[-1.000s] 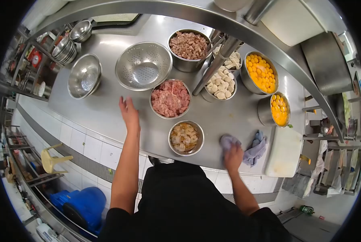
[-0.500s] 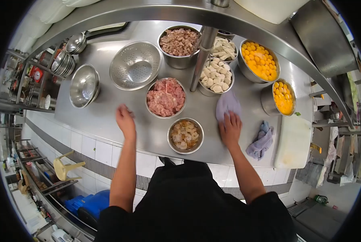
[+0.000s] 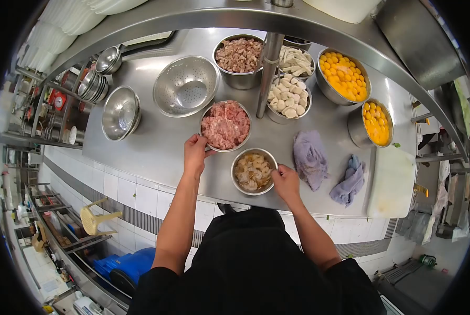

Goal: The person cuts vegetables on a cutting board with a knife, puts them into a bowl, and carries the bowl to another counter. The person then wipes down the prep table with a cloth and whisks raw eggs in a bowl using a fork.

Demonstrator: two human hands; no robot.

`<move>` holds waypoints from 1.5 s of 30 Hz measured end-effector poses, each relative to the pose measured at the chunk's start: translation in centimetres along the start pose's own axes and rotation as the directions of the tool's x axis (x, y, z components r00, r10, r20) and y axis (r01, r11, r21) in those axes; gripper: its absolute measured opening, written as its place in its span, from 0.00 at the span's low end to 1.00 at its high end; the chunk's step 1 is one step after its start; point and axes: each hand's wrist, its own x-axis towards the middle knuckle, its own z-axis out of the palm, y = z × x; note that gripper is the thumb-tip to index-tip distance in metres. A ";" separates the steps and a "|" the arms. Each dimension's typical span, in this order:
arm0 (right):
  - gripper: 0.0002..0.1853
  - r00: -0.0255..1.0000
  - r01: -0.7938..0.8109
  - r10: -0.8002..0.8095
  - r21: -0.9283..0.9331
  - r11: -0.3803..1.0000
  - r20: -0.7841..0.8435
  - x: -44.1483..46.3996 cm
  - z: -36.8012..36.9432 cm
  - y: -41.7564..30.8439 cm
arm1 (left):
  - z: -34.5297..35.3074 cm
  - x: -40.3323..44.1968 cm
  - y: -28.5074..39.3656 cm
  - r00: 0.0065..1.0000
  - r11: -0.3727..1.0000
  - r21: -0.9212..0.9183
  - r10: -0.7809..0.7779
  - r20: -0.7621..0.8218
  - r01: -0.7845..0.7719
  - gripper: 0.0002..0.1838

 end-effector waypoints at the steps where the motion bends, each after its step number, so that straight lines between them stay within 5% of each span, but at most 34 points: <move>1: 0.14 0.997 0.018 -0.017 0.015 1.000 -0.070 0.1 -0.2 0.0 | 0.0 0.2 -0.2 1.000 1.000 0.016 0.004 -0.016 -0.004 0.05; 12: 0.15 0.961 -0.046 0.064 0.072 0.996 -0.269 5.9 -3.1 2.4 | 6.3 2.0 -1.1 0.991 0.956 -0.277 0.068 -0.119 -0.099 0.05; 14: 0.16 0.960 -0.063 0.173 0.433 0.899 -0.220 5.7 -3.3 2.4 | 5.2 2.4 -1.3 0.999 0.951 -0.306 0.042 -0.012 -0.043 0.04; 15: 0.16 0.960 -0.064 0.174 0.432 0.900 -0.219 5.6 -3.9 3.0 | 4.7 2.0 -0.9 0.999 0.951 -0.307 0.040 -0.013 -0.042 0.04; 17: 0.20 0.801 0.254 -0.322 -0.202 0.946 -0.505 5.7 -6.1 5.3 | 2.9 0.4 0.0 1.000 0.997 -0.071 -0.021 -0.014 0.020 0.09; 18: 0.20 0.805 0.257 -0.323 -0.199 0.946 -0.497 5.7 -6.3 6.6 | 1.4 0.5 -0.5 0.999 0.997 -0.071 -0.023 -0.024 0.021 0.09; 20: 0.24 0.848 0.340 -0.522 -0.662 0.668 -0.092 5.5 -6.3 9.5 | -1.7 0.7 -2.4 0.994 0.999 -0.048 -0.016 -0.112 0.010 0.10; 25: 0.29 0.892 0.243 -0.418 -0.595 0.766 -0.174 -0.4 -1.6 8.4 | -9.7 -0.8 -2.9 0.954 0.998 -0.036 0.031 -0.297 -0.043 0.12; 31: 0.36 0.929 0.321 -0.369 -0.570 0.757 0.033 -4.1 7.0 0.5 | -19.9 -1.3 -1.7 0.871 0.995 -0.078 0.020 -0.491 -0.067 0.19; 34: 0.37 0.921 0.370 -0.369 -0.570 0.734 0.123 -2.1 12.0 -3.7 | -23.0 1.6 2.4 0.801 0.953 -0.247 -0.005 -0.599 -0.178 0.30; 37: 0.37 0.900 0.389 -0.429 -0.586 0.711 0.077 -0.1 16.5 -7.4 | -24.1 5.0 8.2 0.754 0.898 -0.399 -0.128 -0.644 -0.188 0.29; 40: 0.37 0.904 0.378 -0.419 -0.610 0.697 0.081 1.4 21.0 -11.0 | -29.8 11.7 8.1 0.907 0.901 -0.423 -0.099 -0.409 -0.093 0.25; 45: 0.37 0.868 0.472 -0.468 -0.566 0.675 0.166 5.9 28.4 -18.0 | -34.0 13.4 10.5 0.933 0.917 -0.398 -0.124 -0.339 -0.023 0.21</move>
